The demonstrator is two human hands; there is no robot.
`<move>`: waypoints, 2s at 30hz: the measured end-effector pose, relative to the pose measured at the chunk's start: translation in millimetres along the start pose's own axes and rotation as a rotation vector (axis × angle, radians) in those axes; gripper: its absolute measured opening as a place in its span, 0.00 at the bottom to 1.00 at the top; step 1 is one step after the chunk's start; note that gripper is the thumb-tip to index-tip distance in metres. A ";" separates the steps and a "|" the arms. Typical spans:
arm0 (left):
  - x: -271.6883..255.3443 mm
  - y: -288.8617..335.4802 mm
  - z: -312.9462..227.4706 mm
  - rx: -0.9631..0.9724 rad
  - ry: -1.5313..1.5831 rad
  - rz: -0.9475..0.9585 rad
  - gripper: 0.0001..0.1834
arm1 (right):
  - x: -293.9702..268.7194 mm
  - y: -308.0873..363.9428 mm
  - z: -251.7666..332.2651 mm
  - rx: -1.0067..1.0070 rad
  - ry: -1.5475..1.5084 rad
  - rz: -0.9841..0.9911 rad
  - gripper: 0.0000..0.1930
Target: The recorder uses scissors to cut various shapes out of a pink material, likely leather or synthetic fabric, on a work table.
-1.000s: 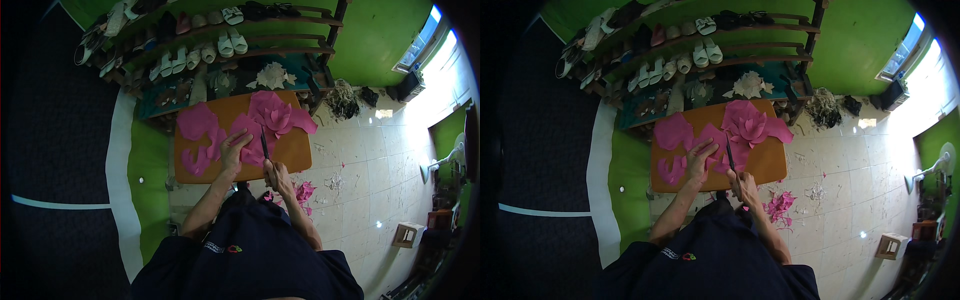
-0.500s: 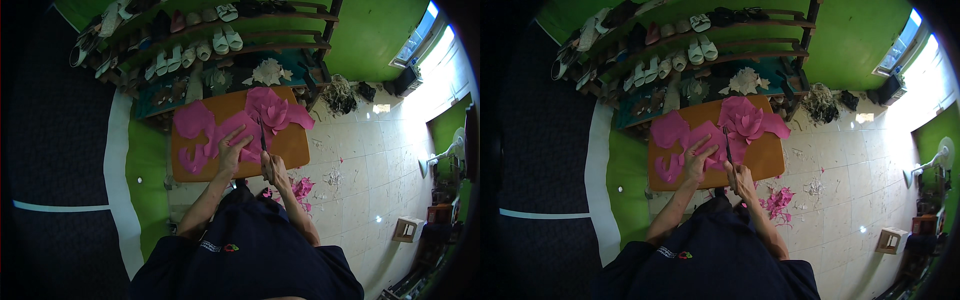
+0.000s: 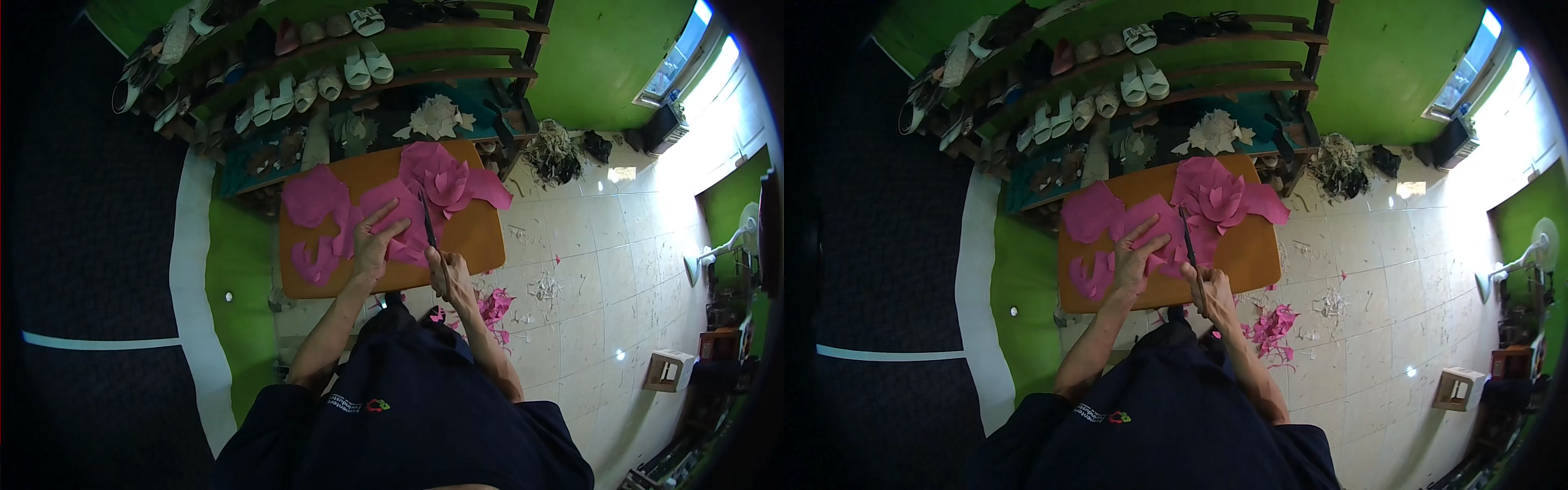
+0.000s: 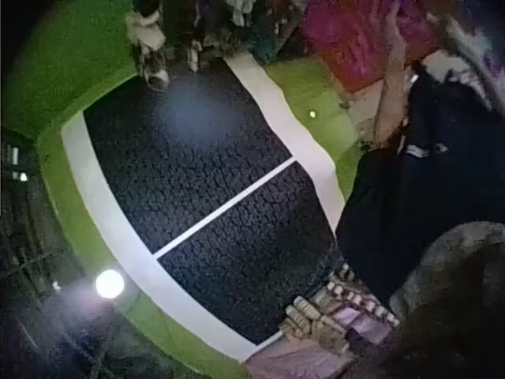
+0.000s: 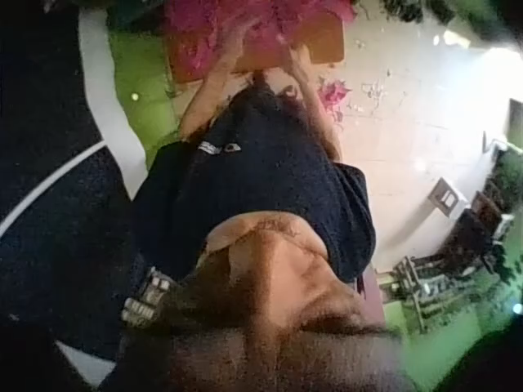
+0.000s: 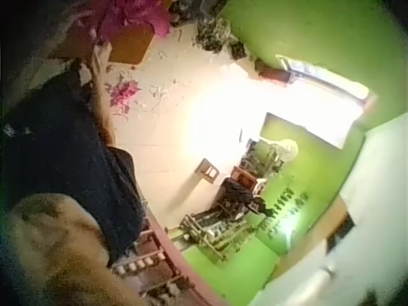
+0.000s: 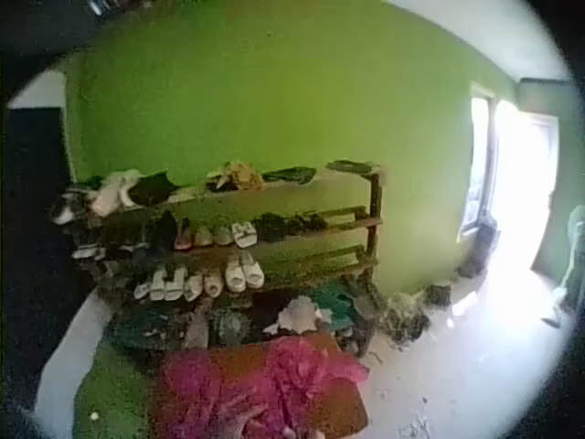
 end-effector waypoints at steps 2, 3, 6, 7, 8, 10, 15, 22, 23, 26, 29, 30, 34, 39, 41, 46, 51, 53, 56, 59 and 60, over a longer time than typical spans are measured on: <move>-2.8 -1.4 0.2 -0.007 0.006 0.019 0.27 | 0.5 1.8 2.5 -0.015 -0.008 -0.004 0.34; -3.9 -2.2 0.7 -0.008 0.007 0.020 0.27 | -0.2 3.4 4.3 -0.004 0.020 -0.019 0.34; -5.7 -4.2 -1.3 0.000 0.011 0.031 0.27 | -2.6 -0.1 0.5 -0.022 0.086 -0.036 0.34; -5.0 -4.0 -4.8 -0.012 -0.009 0.037 0.27 | -2.9 -0.8 0.7 -0.048 0.125 -0.038 0.33; -5.0 -4.2 -7.2 -0.024 -0.028 0.043 0.27 | -3.6 -0.5 0.3 -0.049 0.125 -0.037 0.33; -6.4 -5.6 -9.6 -0.026 -0.034 0.065 0.26 | -4.8 1.3 0.5 -0.039 0.101 -0.015 0.32; -9.2 -8.1 -20.5 -0.077 -0.042 0.113 0.26 | -4.2 -2.0 -6.9 -0.016 0.106 -0.022 0.32; -17.5 -16.6 -24.5 -0.041 -0.076 0.222 0.26 | -5.5 10.9 3.0 0.035 0.117 -0.015 0.33; -15.2 -16.5 -28.6 -0.044 -0.094 0.231 0.26 | -6.9 10.4 1.5 0.033 0.115 -0.015 0.33; -11.7 -15.0 -38.9 -0.079 -0.139 0.247 0.26 | -10.0 11.1 1.5 0.021 0.102 0.016 0.33; -16.3 -19.8 -33.8 -0.041 -0.099 0.283 0.26 | -13.2 13.9 3.9 0.035 0.128 0.021 0.34; -20.5 -22.3 -33.6 -0.039 -0.103 0.283 0.26 | -13.6 14.0 4.3 0.034 0.125 0.024 0.34; -21.3 -26.2 -35.1 -0.088 -0.113 0.351 0.27 | -19.0 16.0 5.3 -0.016 0.215 0.002 0.34; -22.6 -31.1 -34.5 -0.080 -0.105 0.370 0.28 | -22.2 13.3 4.0 -0.054 0.264 0.005 0.34; -25.0 -32.5 -33.5 -0.099 -0.112 0.379 0.28 | -23.4 12.7 1.7 -0.083 0.243 0.005 0.35; -24.6 -33.4 -35.9 -0.095 -0.111 0.422 0.28 | -29.1 14.0 3.6 -0.096 0.320 0.003 0.35; -25.2 -34.0 -34.4 -0.076 -0.156 0.428 0.28 | -34.5 19.5 11.8 -0.100 0.346 0.025 0.35; -25.6 -34.3 -32.8 -0.117 -0.104 0.407 0.28 | -38.4 17.4 8.1 -0.083 0.354 0.056 0.34; -22.8 -35.5 -28.6 -0.125 -0.108 0.341 0.27 | -35.8 14.3 -2.9 -0.019 0.347 0.083 0.33; -20.4 -33.2 -30.4 -0.146 -0.119 0.401 0.27 | -28.7 15.6 -6.3 0.014 0.281 0.117 0.34; -18.3 -32.1 -30.5 -0.148 -0.112 0.401 0.27 | -25.5 16.7 -5.4 -0.005 0.230 0.154 0.37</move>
Point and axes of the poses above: each hand's wrist, its own y-axis away from the middle knuckle, its own x-axis out of the palm, z = x × y, the point moved 2 cm from there along -y, towards the middle knuckle, and after that the axes turned 9 degrees about x, right-handed, at the moved point
